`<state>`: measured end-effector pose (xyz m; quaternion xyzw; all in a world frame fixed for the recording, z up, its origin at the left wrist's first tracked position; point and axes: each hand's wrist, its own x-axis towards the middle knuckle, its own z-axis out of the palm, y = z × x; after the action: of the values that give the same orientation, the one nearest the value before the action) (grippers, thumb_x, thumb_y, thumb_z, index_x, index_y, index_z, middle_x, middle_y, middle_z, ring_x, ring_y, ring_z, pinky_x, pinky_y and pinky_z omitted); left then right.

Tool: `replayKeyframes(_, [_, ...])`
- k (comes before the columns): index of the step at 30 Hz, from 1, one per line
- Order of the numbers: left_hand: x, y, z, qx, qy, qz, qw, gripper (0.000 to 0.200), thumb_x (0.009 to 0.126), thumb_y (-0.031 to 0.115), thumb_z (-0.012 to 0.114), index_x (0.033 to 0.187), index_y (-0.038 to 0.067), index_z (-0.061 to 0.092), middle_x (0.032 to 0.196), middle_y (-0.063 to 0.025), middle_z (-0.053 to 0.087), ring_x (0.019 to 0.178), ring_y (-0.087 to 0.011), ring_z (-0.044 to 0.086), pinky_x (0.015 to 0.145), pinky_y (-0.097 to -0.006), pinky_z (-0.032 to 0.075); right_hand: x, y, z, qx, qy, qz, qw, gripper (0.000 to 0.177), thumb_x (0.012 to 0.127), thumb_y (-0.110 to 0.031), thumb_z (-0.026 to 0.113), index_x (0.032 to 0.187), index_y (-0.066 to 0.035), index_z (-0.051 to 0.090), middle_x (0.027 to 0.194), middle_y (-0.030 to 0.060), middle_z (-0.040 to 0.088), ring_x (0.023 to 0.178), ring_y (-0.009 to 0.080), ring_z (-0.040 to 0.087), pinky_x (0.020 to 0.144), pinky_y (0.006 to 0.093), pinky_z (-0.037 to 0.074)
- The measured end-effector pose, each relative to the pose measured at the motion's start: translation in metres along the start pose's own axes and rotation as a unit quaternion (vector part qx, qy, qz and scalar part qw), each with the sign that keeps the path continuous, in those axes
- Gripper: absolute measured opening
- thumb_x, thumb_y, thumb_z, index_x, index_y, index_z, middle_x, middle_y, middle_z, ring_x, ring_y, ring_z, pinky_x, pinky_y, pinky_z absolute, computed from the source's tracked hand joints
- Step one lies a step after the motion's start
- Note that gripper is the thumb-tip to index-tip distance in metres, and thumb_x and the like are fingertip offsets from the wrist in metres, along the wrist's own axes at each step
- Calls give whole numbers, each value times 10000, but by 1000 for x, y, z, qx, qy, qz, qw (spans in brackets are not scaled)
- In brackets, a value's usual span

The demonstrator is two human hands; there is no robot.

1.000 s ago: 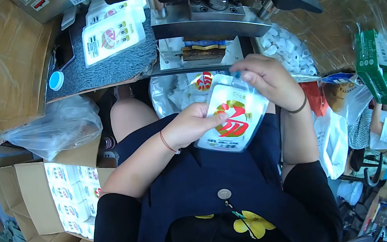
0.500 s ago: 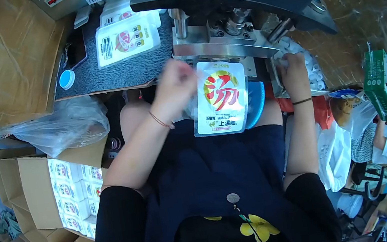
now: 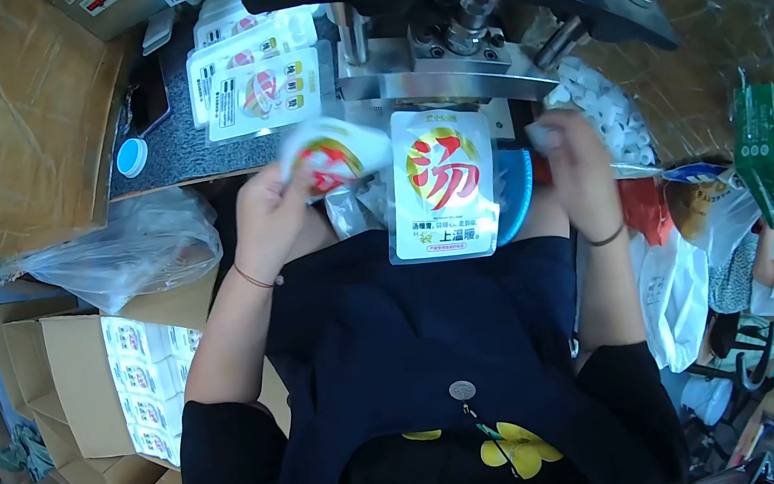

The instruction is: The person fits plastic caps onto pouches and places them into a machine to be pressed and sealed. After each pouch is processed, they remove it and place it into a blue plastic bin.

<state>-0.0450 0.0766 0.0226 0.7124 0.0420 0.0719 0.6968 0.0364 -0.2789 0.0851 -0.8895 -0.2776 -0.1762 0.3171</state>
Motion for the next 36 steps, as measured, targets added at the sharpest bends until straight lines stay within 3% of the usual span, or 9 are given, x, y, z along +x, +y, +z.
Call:
replayKeyframes(5, [-13, 6, 48, 152, -105, 13, 983, 236, 908, 214, 767, 959, -16, 758, 785, -71, 727, 712, -70, 647, 648, -247, 508, 17, -51, 16, 220, -32, 66, 973, 114, 914, -95, 666, 992, -14, 683, 890, 131, 675, 855, 293, 651, 761, 370, 514])
replayKeyframes(8, [-21, 19, 76, 80, -161, -47, 983, 313, 945, 290, 744, 976, -21, 746, 768, -51, 719, 717, -55, 629, 649, -245, 499, 30, -56, 23, 174, -28, -49, 983, 116, 929, -131, 661, 960, -22, 686, 873, 121, 687, 851, 296, 648, 762, 379, 508])
replayKeyframes(15, [-37, 7, 108, -229, -323, -245, 885, 318, 1022, 220, 640, 1202, -40, 672, 1125, -97, 727, 991, -115, 679, 896, -297, 553, 19, -20, -10, 181, -226, -24, 957, 220, 991, -192, 593, 1051, 7, 667, 1036, 170, 684, 980, 338, 646, 855, 405, 501])
replayKeyframes(19, [-25, -2, 108, -256, -290, -240, 890, 282, 977, 117, 669, 1219, -29, 663, 1149, -104, 724, 1005, -148, 699, 912, -321, 561, 26, 35, -18, -108, -49, 2, 993, 243, 955, -104, 591, 1171, -5, 638, 1132, 206, 664, 1053, 415, 636, 894, 434, 512])
replayKeyframes(25, [29, 9, 85, -289, -226, -278, 888, 335, 932, 36, 685, 1254, -34, 624, 1177, -143, 703, 990, -188, 712, 857, -345, 591, 20, 98, 2, -142, -129, 47, 980, 342, 859, -17, 617, 1197, -71, 624, 1194, 213, 618, 1050, 442, 619, 887, 473, 507])
replayKeyframes(28, [30, -9, 87, -197, -157, -129, 959, 385, 956, 56, 661, 1311, -35, 544, 1144, -126, 688, 940, -177, 698, 838, -329, 587, 11, 112, 14, -153, -57, 36, 986, 271, 885, -30, 610, 1156, -20, 609, 1175, 226, 624, 1022, 435, 625, 853, 473, 513])
replayKeyframes(30, [52, -11, 54, 108, 53, 23, 992, 304, 967, 159, 643, 1188, -31, 556, 1037, -161, 669, 952, -271, 676, 854, -388, 533, 5, 114, 16, -136, -20, 53, 989, 255, 902, -41, 605, 1155, -9, 610, 1140, 229, 632, 1021, 436, 623, 855, 476, 513])
replayKeyframes(32, [78, 7, 11, 378, 186, 295, 858, 482, 973, 265, 629, 1338, -20, 496, 1326, -291, 523, 1233, -413, 538, 1020, -474, 444, 7, 99, 10, -103, -21, 107, 989, 244, 920, -54, 598, 1159, -7, 617, 1086, 228, 643, 1021, 439, 618, 869, 482, 512])
replayKeyframes(36, [55, -13, -28, 652, 20, 283, 703, 403, 988, 169, 575, 1376, 59, 557, 1381, -224, 558, 1278, -431, 528, 1039, -477, 449, 3, 73, -7, -139, 43, 13, 989, 249, 969, -97, 583, 1198, 0, 605, 1038, 219, 658, 941, 408, 633, 822, 447, 510])
